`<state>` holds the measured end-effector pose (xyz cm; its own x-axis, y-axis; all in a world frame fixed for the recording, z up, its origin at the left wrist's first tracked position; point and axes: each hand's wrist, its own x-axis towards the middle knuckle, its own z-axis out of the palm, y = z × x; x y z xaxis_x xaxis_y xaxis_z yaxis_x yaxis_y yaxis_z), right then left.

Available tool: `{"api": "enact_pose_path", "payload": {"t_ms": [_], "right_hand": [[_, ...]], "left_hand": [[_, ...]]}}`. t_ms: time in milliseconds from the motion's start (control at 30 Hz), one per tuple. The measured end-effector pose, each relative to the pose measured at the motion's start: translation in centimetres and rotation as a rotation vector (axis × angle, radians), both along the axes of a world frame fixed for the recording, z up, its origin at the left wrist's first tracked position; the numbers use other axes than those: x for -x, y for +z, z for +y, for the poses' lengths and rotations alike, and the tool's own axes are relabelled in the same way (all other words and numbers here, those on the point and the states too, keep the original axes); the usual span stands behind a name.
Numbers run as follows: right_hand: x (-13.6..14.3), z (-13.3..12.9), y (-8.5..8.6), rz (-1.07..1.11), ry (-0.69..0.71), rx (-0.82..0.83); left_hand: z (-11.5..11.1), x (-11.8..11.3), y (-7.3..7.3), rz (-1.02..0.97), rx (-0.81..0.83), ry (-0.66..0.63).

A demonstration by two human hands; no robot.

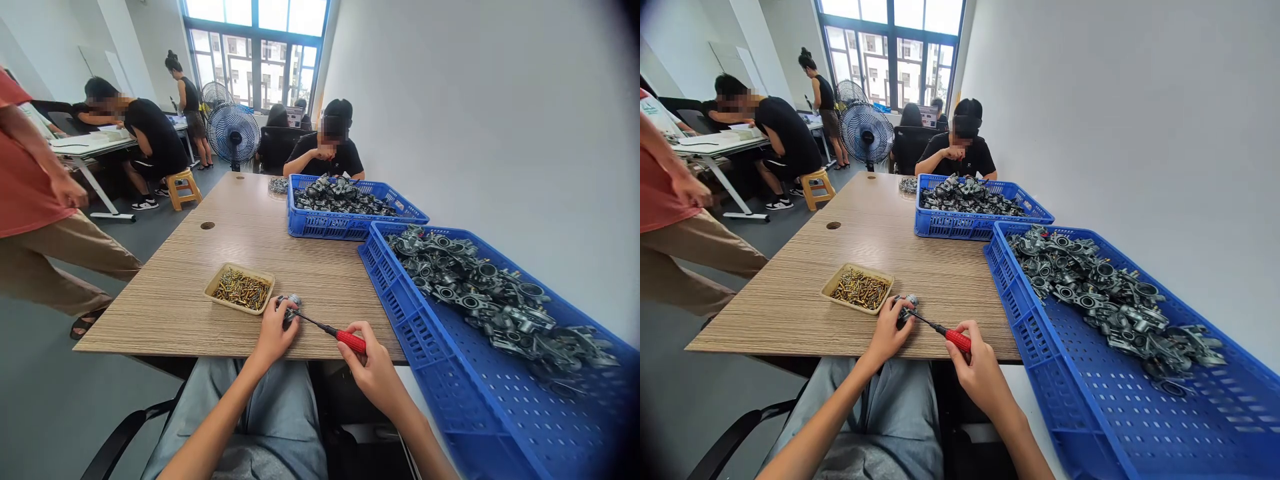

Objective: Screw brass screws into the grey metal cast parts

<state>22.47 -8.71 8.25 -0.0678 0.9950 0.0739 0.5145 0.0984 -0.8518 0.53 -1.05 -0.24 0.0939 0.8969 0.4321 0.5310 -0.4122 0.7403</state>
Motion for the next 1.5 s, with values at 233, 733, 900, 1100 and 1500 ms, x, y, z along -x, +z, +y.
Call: {"api": "enact_pose_path", "payload": {"t_ms": [233, 733, 900, 1100, 1500], "right_hand": [[-0.19, 0.09, -0.15, -0.003, 0.02, 0.03], [-0.52, 0.18, -0.39, -0.022, 0.035, 0.021], [-0.57, 0.23, -0.35, -0.013, 0.041, 0.025], [-0.61, 0.26, -0.47, -0.014, 0.042, 0.028], [-0.24, 0.2, -0.03, 0.008, 0.016, 0.029]], "left_hand": [[0.0, 0.05, 0.12, -0.004, 0.003, -0.002], [-0.01, 0.02, 0.11, 0.005, -0.009, 0.005], [0.04, 0.01, 0.16, 0.003, 0.0, 0.001], [0.03, -0.04, 0.14, 0.004, -0.007, 0.009], [0.02, 0.0, 0.12, 0.003, -0.007, 0.01]]}}
